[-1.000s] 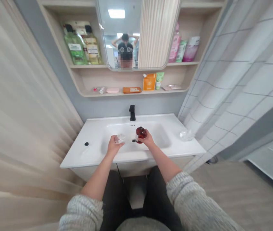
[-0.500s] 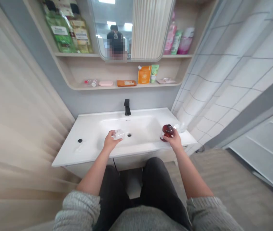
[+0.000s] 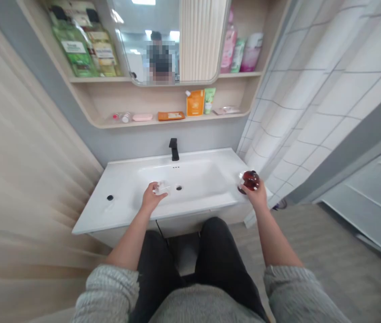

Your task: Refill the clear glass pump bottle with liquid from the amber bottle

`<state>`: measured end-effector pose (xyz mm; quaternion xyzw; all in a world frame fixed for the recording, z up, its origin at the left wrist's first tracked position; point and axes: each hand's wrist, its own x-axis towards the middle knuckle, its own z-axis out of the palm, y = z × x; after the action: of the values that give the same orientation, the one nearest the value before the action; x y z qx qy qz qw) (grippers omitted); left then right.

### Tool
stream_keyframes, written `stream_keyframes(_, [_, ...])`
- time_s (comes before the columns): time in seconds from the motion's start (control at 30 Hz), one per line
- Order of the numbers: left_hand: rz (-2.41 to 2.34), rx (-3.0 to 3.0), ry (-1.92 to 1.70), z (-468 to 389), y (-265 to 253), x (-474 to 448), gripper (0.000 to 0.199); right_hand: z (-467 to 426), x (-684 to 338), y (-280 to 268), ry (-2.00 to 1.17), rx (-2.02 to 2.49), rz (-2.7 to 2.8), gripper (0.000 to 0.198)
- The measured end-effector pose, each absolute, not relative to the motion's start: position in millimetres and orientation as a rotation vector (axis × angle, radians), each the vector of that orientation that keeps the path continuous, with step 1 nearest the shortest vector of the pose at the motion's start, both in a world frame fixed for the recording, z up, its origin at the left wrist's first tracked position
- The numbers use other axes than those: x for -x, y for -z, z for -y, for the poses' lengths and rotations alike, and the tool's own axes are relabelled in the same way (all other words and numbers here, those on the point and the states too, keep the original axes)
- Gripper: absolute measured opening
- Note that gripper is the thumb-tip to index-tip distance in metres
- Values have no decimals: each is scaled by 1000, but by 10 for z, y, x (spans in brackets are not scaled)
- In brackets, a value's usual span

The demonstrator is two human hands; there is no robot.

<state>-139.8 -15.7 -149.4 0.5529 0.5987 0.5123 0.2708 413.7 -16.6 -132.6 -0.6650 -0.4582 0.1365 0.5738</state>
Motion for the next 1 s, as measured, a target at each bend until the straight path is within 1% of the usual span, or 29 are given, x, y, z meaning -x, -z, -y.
stream_keyframes(0.1, [-1616, -1491, -1382, 156, 1508, 1400, 75, 207, -4115, 1322, -251, 1535, 1127, 98])
stream_keyframes(0.17, [-1631, -1488, -1384, 155, 1514, 1399, 76, 306, -4063, 1295, -91, 1544, 1105, 101])
stream_keyframes(0.2, [-1636, -1488, -1385, 154, 1515, 1398, 77, 370, -4007, 1275, 22, 1548, 1070, 98])
stream_keyframes(0.23, [-1635, -1491, -1385, 153, 1514, 1395, 77, 437, -3923, 1251, 133, 1546, 1035, 89])
stream_keyframes(0.27, [-1629, -1495, -1387, 152, 1512, 1392, 78, 499, -3806, 1225, 220, 1528, 1023, 76])
stream_keyframes(0.33, [-1602, -1497, -1402, 148, 1508, 1381, 80, 578, -3466, 1172, 235, 1439, 1151, 46])
stream_keyframes(0.4, [-1568, -1487, -1442, 146, 1506, 1366, 81, 564, -3007, 1139, 47, 1270, 1499, 28])
stream_keyframes(0.47, [-1539, -1472, -1480, 149, 1505, 1349, 80, 454, -2491, 1145, -221, 1120, 1800, 21])
stream_keyframes(0.5, [-1525, -1472, -1486, 152, 1505, 1343, 78, 372, -2235, 1166, -361, 1086, 1863, 23])
stream_keyframes(0.53, [-1509, -1484, -1480, 158, 1503, 1338, 75, 279, -1992, 1198, -506, 1076, 1883, 31])
stream_keyframes(0.67, [-1421, -1605, -1368, 186, 1491, 1333, 62, -67, -1267, 1368, -1016, 1087, 1784, 83])
stream_keyframes(0.73, [-1389, -1654, -1316, 197, 1490, 1331, 56, -172, -1090, 1442, -1180, 1028, 1764, 95])
stream_keyframes(0.8, [-1369, -1686, -1285, 201, 1499, 1321, 53, -224, -1024, 1494, -1247, 958, 1774, 94])
stream_keyframes(1.0, [-1295, -1697, -1188, 203, 1512, 1279, 54, -233, -1105, 1530, -1322, 904, 1748, 78])
